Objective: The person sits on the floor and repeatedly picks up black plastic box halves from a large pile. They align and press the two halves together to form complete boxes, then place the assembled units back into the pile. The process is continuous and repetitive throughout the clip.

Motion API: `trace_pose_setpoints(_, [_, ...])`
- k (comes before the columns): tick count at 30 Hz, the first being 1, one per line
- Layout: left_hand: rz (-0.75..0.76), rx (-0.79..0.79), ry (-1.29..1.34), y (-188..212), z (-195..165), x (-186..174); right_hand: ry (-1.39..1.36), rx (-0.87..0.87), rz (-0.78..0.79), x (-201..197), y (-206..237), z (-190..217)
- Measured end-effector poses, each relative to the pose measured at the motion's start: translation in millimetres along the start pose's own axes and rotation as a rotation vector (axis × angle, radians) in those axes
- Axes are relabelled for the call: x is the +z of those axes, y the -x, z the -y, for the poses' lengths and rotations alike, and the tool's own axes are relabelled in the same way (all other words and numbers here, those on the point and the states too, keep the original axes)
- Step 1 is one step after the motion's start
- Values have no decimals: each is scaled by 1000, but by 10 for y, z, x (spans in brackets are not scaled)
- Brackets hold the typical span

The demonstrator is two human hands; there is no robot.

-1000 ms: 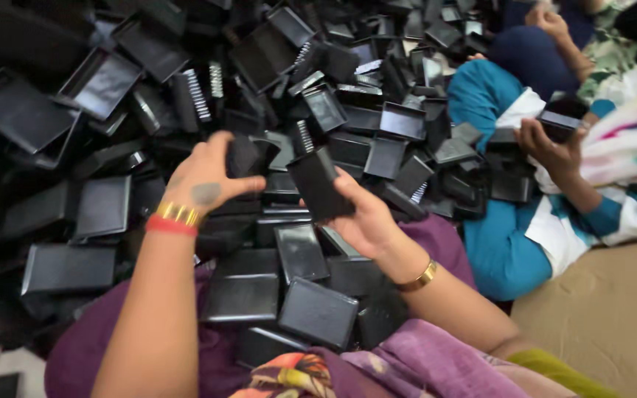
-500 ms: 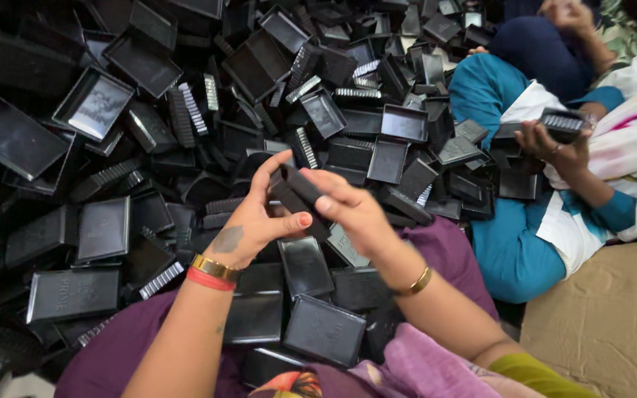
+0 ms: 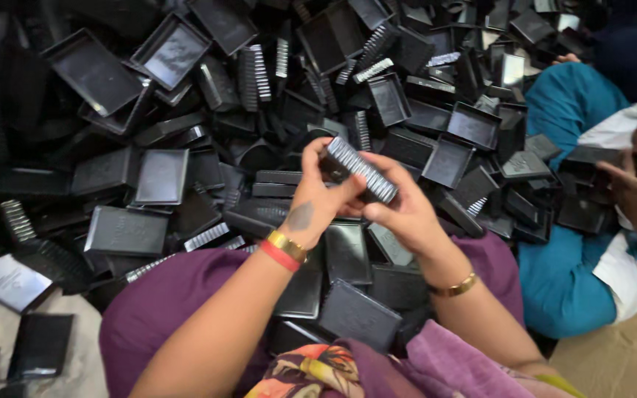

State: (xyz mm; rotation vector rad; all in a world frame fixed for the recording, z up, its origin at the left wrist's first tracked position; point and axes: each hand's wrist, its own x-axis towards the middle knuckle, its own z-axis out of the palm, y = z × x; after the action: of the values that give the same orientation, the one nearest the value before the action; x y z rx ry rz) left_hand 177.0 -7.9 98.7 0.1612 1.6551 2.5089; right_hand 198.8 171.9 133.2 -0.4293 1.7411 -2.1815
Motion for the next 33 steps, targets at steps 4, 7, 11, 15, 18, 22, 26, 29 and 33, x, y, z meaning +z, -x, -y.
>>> trace_pose_setpoints(4, [104,-165,-351,-126,-238,-452,92,-5,-253,-75,49,141])
trace_pose_setpoints(7, [-137,74,-868,-251,-338,-1031,24,209,130,-157,222,515])
trace_pose_setpoints(11, [-52,-75,-1279,-436,-44,-1310,230,421,783,-255,323,809])
trace_pose_setpoints(15, [242,-337,-1465,-602,334,-1113,327,500,342,-215,214,640])
trace_pose_setpoints(18, [249,-360,-1444,-619,283,-996,279,450,273,-275,81,603])
trace_pose_setpoints(22, [-160,48,-1243,-393,-88,-691,280,311,235,-450,-47,506])
trace_pose_setpoints(26, [-59,263,-640,-78,-216,-86,178,147,212,-474,-101,-85])
trace_pose_setpoints(29, [108,76,-515,-96,-80,-122,-235,362,82,-525,-137,-458])
trace_pose_setpoints(33, [-227,99,-1129,-400,248,-1040,-653,361,69,-674,-139,-423])
